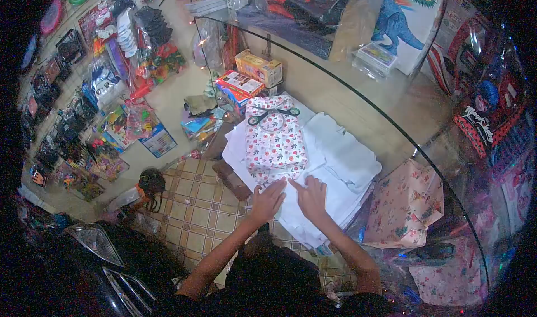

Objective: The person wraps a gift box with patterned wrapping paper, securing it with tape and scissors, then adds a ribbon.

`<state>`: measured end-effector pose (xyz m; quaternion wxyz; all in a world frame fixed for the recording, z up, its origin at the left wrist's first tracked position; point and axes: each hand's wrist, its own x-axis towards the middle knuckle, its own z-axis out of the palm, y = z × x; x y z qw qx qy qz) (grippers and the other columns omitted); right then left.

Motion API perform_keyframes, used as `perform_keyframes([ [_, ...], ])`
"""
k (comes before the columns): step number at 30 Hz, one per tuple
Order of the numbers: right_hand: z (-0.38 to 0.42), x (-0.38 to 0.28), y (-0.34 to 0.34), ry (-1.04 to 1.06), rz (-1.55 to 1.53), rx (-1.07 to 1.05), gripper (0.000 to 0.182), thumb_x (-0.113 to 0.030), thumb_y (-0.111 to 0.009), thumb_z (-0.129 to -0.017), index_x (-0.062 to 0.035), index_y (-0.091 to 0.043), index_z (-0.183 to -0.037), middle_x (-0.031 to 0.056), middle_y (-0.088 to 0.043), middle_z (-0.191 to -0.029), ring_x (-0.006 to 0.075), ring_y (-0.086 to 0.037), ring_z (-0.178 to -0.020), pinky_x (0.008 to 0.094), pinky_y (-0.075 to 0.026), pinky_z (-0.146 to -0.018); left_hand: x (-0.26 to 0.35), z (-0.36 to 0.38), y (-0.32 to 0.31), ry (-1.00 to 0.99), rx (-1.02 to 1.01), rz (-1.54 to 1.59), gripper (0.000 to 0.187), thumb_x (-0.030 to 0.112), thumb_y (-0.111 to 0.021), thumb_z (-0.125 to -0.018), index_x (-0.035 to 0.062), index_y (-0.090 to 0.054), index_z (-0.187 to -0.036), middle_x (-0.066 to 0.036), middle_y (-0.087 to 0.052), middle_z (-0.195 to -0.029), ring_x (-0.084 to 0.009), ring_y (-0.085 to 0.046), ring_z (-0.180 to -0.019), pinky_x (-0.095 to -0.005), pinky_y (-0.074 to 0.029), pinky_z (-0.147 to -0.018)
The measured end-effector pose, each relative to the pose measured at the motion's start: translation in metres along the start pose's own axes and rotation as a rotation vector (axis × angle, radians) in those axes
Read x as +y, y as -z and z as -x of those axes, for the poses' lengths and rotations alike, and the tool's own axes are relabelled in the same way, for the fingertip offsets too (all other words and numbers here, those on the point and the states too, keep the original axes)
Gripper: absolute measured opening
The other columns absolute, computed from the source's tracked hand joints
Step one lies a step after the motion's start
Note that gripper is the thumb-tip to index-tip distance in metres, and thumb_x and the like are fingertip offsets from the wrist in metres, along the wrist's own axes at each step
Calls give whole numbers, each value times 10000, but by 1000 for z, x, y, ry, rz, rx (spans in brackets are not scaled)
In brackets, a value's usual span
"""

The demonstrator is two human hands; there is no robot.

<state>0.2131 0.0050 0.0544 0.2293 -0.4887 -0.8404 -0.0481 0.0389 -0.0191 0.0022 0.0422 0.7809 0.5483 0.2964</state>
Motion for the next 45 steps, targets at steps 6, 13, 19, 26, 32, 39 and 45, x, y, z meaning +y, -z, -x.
perform_keyframes([
  [6, 5, 15, 7, -43, 31, -26, 417, -99, -563, -798, -225, -678, -1179, 79, -455, -889, 255, -444, -855, 404, -305, -740, -4, 0, 1, -28, 10, -39, 434, 272, -514, -946, 114, -488, -1349, -10, -488, -1396, -145, -529, -1196, -534, -329, -959],
  [13, -17, -8, 16, -20, -3, -92, 330, -64, -597, -746, -53, -655, -1071, 132, -519, -1032, 290, -494, -979, 430, -362, -828, -10, -1, 3, -87, 19, -34, 425, 257, -533, -936, 112, -503, -1335, -22, -483, -1407, -150, -543, -1180, -517, -336, -952],
  [19, -21, 2, -17, 133, -177, -142, 428, -46, -592, -759, -56, -578, -1187, 105, -605, -1113, 251, -552, -1040, 431, -389, -857, -28, 0, 2, -171, 23, -8, 359, 183, -557, -923, 107, -559, -1273, -22, -567, -1291, -160, -575, -1118, -480, -345, -933],
  [26, -22, 2, -20, 88, -117, -158, 345, -56, -588, -795, -86, -617, -1137, 69, -633, -1059, 210, -590, -1034, 490, -348, -979, -52, -18, 11, -184, 26, 201, 277, 166, -589, -897, 122, -628, -1167, -37, -655, -1053, -181, -605, -974, -412, -369, -894],
  [32, -23, 1, -20, 75, -119, -184, 326, -52, -590, -795, -90, -630, -1116, 64, -636, -1051, 208, -605, -1012, 506, -337, -993, -61, -28, 23, -349, 38, -69, 292, 159, -611, -827, 122, -640, -1115, -29, -627, -1074, -205, -579, -1026, -423, -372, -927],
  [39, -22, 1, -20, 87, -130, -147, 335, -44, -592, -783, -95, -638, -1111, 61, -634, -1040, 208, -613, -995, 512, -333, -996, -78, -21, 15, -453, 10, -194, 383, 146, -577, -780, 136, -622, -1160, -21, -599, -1129, -215, -556, -1060, -456, -378, -1001],
  [45, -21, 5, -23, 93, -107, -132, 359, -51, -599, -777, -114, -637, -1129, 50, -636, -1040, 197, -621, -987, 513, -324, -1012, -91, -21, 13, -566, -22, -244, 433, 124, -559, -771, 109, -611, -1201, -22, -599, -1141, -203, -557, -1043, -430, -398, -979],
])
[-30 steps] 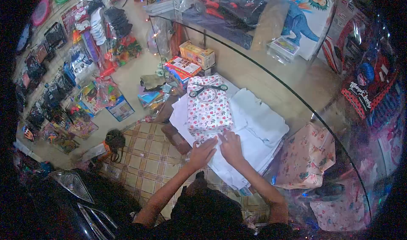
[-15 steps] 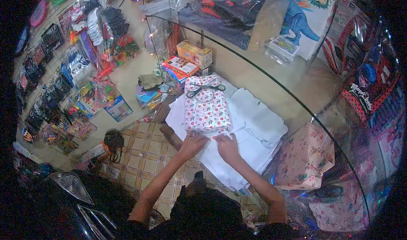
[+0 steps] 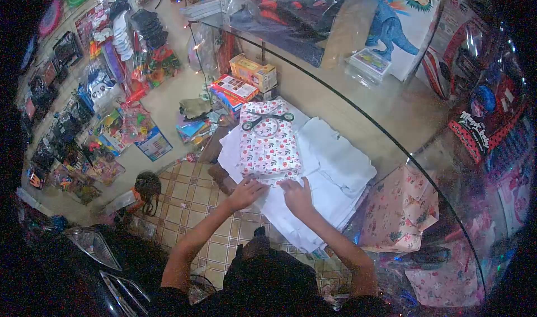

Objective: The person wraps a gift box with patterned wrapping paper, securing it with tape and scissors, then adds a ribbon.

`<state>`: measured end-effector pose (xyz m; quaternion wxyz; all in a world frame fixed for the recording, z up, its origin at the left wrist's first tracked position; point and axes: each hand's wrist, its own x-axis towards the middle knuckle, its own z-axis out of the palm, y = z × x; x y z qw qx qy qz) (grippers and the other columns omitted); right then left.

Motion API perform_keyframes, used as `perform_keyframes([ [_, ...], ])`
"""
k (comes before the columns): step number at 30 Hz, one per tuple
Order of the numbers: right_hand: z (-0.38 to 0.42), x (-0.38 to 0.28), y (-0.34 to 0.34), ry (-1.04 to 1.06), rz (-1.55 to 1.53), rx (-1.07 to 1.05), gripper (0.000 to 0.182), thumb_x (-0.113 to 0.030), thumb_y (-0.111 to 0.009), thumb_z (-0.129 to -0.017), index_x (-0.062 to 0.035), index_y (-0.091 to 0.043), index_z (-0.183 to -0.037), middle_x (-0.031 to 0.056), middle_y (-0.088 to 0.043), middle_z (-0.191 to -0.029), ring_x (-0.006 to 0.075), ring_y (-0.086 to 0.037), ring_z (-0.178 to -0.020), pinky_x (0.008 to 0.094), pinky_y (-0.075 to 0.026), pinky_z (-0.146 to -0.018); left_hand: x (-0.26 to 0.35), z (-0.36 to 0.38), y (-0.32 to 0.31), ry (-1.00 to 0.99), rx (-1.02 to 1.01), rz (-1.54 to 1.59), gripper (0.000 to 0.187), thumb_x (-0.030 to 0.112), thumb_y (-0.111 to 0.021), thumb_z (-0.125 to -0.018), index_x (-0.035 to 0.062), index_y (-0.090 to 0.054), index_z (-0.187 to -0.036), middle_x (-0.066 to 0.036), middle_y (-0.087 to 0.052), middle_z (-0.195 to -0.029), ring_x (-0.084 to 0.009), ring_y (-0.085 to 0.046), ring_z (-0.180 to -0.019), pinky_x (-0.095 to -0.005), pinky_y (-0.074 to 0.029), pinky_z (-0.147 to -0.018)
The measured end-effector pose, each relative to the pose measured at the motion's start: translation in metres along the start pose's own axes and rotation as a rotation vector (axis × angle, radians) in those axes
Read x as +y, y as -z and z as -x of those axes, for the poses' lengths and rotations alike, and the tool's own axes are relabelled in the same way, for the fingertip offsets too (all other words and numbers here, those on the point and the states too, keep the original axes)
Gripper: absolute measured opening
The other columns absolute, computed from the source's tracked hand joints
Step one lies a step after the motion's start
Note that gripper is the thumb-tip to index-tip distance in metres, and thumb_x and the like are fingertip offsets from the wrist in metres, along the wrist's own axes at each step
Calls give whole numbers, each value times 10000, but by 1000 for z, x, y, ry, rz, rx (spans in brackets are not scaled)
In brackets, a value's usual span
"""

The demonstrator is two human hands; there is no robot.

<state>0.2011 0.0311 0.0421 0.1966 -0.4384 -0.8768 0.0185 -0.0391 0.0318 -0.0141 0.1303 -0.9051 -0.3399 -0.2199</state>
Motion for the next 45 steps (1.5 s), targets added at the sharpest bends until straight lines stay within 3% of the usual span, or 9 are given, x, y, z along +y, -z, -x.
perform_keyframes([
  [7, 0, -4, -2, -29, 36, -17, 363, -58, -600, -781, -123, -647, -1135, 44, -636, -1060, 181, -618, -1002, 520, -317, -1019, 3, 3, -1, -21, 42, -104, 467, 125, -557, -781, 111, -596, -1247, -20, -607, -1166, -197, -566, -1031, -428, -396, -982],
  [19, 0, 2, 7, -30, 24, -62, 338, -72, -558, -801, -153, -672, -1108, 31, -650, -1077, 154, -618, -1028, 541, -286, -1035, 8, 7, 5, 37, 62, -162, 494, 148, -588, -741, 126, -598, -1234, 5, -634, -1138, -127, -587, -918, -357, -397, -758],
  [25, -6, 4, -2, -15, 46, 54, 136, -166, -648, -832, -152, -723, -944, 8, -664, -890, 159, -629, -884, 511, -318, -973, 15, 2, 6, 151, 133, -125, 316, 150, -596, -769, 117, -613, -1083, 8, -635, -1004, -138, -589, -890, -401, -373, -803],
  [28, -16, 8, 1, 69, 105, 71, 103, -221, -661, -842, -139, -723, -848, 10, -656, -796, 157, -629, -840, 508, -328, -937, 19, 1, 5, 231, 151, -115, 286, 135, -562, -807, 97, -596, -1088, -17, -609, -995, -155, -575, -967, -411, -339, -885],
  [32, -19, 13, 9, 257, 170, 150, 145, -211, -606, -863, -81, -669, -860, 77, -614, -1015, 191, -582, -994, 478, -362, -942, 18, 2, 5, 306, 224, -144, 282, 159, -586, -809, 129, -607, -1088, -7, -603, -983, -152, -568, -965, -422, -335, -864],
  [35, -28, 19, 10, 312, -16, 225, 131, -165, -599, -857, -49, -649, -892, 129, -578, -1180, 238, -537, -1143, 471, -351, -1015, 12, 1, 20, 294, 197, -181, 249, 197, -638, -808, 175, -633, -1056, -6, -614, -992, -165, -572, -971, -436, -332, -865],
  [38, -36, 13, 14, 224, -181, 230, 120, -120, -590, -849, -25, -638, -904, 153, -542, -1289, 266, -493, -1242, 478, -297, -1102, 4, -1, 23, 279, 259, -188, 238, 228, -662, -804, 187, -644, -1038, 4, -602, -1010, -148, -564, -976, -426, -321, -871],
  [39, -37, 15, 13, 255, -159, 221, 98, -132, -676, -832, -40, -666, -864, 143, -527, -1330, 299, -493, -1247, 505, -314, -1104, 3, -3, 27, 283, 287, -178, 234, 243, -665, -804, 181, -645, -1028, 16, -592, -1004, -134, -561, -960, -411, -319, -869],
  [45, -38, 20, 4, 344, -5, 325, 96, -91, -613, -845, -11, -617, -898, 145, -577, -1264, 301, -551, -1189, 482, -392, -1053, -4, -8, 43, 282, 345, -127, 216, 263, -715, -779, 159, -634, -950, -17, -565, -1142, -174, -540, -1059, -421, -315, -937],
])
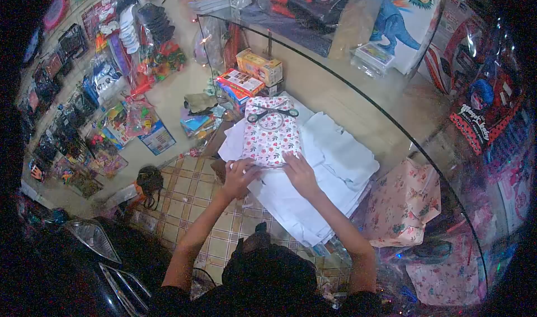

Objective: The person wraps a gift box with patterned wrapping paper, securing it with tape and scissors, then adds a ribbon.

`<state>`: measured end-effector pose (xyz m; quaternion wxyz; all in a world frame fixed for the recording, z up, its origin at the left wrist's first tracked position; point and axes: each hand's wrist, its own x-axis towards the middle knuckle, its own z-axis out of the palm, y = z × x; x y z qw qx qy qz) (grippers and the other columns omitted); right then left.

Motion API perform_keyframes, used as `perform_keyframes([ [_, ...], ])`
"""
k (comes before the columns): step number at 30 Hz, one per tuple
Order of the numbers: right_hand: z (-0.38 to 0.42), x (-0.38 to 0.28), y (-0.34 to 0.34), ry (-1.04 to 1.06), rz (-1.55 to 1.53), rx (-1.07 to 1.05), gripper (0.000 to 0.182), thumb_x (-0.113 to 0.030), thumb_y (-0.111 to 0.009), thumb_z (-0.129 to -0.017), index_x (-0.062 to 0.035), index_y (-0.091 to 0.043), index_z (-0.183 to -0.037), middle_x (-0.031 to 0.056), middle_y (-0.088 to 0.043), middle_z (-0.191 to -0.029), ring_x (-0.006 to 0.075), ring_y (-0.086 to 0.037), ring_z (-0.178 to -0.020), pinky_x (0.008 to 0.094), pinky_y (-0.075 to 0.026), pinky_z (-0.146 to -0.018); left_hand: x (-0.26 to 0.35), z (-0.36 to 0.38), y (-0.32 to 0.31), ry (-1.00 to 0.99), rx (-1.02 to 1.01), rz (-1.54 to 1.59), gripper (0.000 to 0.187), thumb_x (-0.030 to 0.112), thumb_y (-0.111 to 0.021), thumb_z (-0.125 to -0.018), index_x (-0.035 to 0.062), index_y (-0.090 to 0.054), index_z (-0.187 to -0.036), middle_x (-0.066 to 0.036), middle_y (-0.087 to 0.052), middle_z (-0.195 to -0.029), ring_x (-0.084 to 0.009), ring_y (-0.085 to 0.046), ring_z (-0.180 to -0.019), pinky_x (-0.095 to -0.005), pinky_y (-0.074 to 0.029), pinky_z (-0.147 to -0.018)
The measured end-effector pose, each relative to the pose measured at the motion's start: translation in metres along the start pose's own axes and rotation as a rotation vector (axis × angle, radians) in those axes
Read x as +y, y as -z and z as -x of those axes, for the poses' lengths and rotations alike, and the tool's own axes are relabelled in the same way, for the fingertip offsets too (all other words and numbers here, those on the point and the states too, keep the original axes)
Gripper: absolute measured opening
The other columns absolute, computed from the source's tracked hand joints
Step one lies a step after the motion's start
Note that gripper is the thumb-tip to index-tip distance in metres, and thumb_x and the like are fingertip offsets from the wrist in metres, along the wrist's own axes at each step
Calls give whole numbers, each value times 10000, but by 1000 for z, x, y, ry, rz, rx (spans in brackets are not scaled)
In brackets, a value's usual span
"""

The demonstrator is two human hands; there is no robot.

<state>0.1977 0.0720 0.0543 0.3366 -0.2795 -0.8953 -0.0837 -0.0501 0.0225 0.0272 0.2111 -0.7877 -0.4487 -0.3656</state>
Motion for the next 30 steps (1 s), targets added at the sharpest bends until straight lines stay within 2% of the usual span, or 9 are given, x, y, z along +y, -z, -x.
perform_keyframes([
  [4, 0, -1, -3, -24, 22, 17, 90, -90, -621, -842, -17, -623, -896, 135, -596, -1241, 287, -573, -1163, 466, -426, -1026, -4, -8, 1, 18, -38, 73, 177, 219, -709, -788, 129, -603, -897, -85, -492, -1362, -275, -471, -1252, -507, -291, -1054],
  [7, -1, -2, -4, -29, 32, 35, 94, -90, -623, -845, -20, -628, -907, 124, -610, -1219, 280, -589, -1139, 456, -443, -1013, -5, -17, 5, 52, -90, 162, 159, 187, -701, -793, 108, -582, -861, -120, -418, -1451, -322, -385, -1348, -571, -301, -1064],
  [13, 0, -2, -8, -56, 45, 54, 133, -120, -655, -827, -36, -636, -929, 99, -625, -1190, 264, -607, -1103, 442, -456, -1004, -8, -17, 1, 125, -108, 246, 164, 164, -713, -779, 99, -574, -834, -118, -485, -1400, -356, -452, -1294, -429, -502, -908],
  [16, -3, -6, -2, -117, -38, 35, 245, -155, -691, -799, -59, -627, -1016, 91, -607, -1219, 252, -585, -1133, 434, -444, -1011, -7, -18, 2, 114, -117, 200, 168, 158, -718, -772, 95, -573, -830, -102, -519, -1371, -359, -481, -1267, -379, -534, -846],
  [18, -11, -7, 9, -173, -135, 2, 370, -183, -716, -780, -78, -608, -1118, 94, -581, -1259, 249, -554, -1175, 434, -415, -1036, -10, -16, -2, 118, -106, 208, 162, 151, -716, -772, 95, -574, -828, -98, -520, -1370, -357, -487, -1260, -389, -537, -838],
  [21, -36, -13, 26, -203, -132, -7, 583, -273, -763, -743, -75, -553, -1249, 119, -559, -1287, 284, -530, -1200, 447, -383, -1043, -11, -18, -2, 118, -110, 213, 159, 146, -715, -772, 95, -573, -823, -94, -525, -1364, -355, -495, -1251, -394, -537, -838],
  [24, -42, -2, 16, -129, -54, -63, 701, -363, -779, -698, -93, -528, -1295, 113, -535, -1316, 280, -501, -1229, 464, -339, -1074, -10, -18, 0, 106, -121, 195, 153, 145, -715, -772, 100, -577, -819, -93, -532, -1355, -354, -507, -1236, -392, -536, -839],
  [28, -37, 18, -7, -54, -8, -99, 712, -428, -769, -660, -118, -562, -1266, 98, -562, -1286, 266, -534, -1196, 462, -381, -1045, -14, -15, -1, 67, -117, 179, 219, 159, -727, -762, 100, -607, -936, -99, -555, -1317, -333, -520, -1222, -384, -537, -830],
  [30, -35, 23, -12, -37, -16, -87, 696, -442, -763, -652, -132, -581, -1248, 92, -576, -1268, 258, -551, -1177, 457, -409, -1025, -16, -16, -3, 198, -166, 271, 334, 175, -736, -755, 94, -598, -1049, -93, -573, -1285, -312, -532, -1205, -376, -539, -820],
])
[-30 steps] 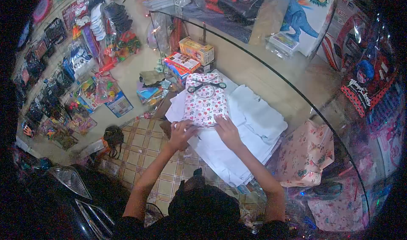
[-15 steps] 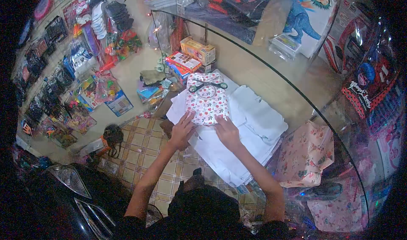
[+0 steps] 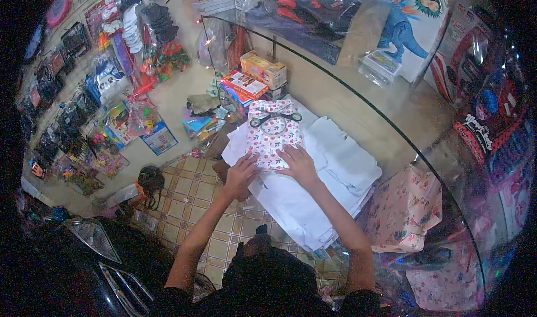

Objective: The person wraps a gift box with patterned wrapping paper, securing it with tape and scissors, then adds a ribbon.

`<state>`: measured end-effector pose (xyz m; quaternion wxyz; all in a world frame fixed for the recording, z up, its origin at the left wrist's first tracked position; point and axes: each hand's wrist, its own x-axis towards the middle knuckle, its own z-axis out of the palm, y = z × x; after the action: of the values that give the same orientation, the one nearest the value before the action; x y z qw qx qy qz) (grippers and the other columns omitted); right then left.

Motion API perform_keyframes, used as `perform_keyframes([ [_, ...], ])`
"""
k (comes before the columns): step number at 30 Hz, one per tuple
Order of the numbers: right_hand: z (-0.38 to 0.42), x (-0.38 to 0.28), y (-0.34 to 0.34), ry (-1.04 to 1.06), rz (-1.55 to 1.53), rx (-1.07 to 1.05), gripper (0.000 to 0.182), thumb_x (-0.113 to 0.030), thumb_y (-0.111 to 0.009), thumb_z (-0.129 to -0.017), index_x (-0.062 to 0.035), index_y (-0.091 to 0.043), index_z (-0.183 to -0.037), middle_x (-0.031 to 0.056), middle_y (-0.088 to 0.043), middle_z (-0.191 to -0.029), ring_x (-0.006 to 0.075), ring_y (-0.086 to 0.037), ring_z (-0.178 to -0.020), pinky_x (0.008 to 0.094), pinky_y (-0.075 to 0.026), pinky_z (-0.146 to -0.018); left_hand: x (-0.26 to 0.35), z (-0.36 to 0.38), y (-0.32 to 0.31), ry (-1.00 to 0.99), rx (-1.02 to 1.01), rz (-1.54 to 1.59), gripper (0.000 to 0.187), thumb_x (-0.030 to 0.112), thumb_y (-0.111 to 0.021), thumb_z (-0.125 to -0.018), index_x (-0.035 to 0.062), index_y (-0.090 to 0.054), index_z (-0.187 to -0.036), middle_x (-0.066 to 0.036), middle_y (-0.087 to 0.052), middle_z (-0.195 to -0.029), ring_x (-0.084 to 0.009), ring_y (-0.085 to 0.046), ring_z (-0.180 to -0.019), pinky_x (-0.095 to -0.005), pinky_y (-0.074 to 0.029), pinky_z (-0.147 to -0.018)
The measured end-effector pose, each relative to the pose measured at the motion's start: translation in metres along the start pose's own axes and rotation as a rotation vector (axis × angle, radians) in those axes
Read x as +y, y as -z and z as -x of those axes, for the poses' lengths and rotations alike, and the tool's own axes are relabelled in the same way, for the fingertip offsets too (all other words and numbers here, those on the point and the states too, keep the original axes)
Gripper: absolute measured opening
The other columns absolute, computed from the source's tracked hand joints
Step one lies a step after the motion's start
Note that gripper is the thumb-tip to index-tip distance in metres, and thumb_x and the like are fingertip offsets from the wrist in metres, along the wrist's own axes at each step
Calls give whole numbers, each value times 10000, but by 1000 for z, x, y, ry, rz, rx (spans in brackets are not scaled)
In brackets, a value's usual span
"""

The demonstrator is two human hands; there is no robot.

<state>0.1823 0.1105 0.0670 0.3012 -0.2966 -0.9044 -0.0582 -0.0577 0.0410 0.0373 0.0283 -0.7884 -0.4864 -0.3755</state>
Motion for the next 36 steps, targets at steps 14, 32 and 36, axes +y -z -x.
perform_keyframes([
  [14, -2, 16, 25, 6, -250, -256, 631, -240, -726, -759, -189, -514, -1351, 96, -479, -1408, 279, -501, -1247, 410, -391, -1072, -13, -5, 19, -56, -204, 32, 494, 141, -653, -833, 120, -488, -1298, -51, -569, -1292, -294, -501, -1231, -375, -511, -896],
  [32, -13, 9, 38, -130, -287, -403, 643, -88, -729, -716, -175, -540, -1324, 121, -475, -1408, 282, -512, -1235, 398, -419, -1037, 2, 2, 24, -43, -90, 250, 686, 200, -710, -762, 162, -414, -1381, -71, -409, -1447, -305, -329, -1374, -464, -270, -1090],
  [36, -20, 2, 38, -159, -225, -429, 629, -48, -743, -686, -122, -552, -1281, 156, -513, -1361, 307, -534, -1205, 409, -424, -1029, 5, -17, 27, -35, -38, 264, 599, 273, -724, -778, 157, -501, -1321, -87, -430, -1425, -323, -352, -1350, -466, -277, -1073],
])
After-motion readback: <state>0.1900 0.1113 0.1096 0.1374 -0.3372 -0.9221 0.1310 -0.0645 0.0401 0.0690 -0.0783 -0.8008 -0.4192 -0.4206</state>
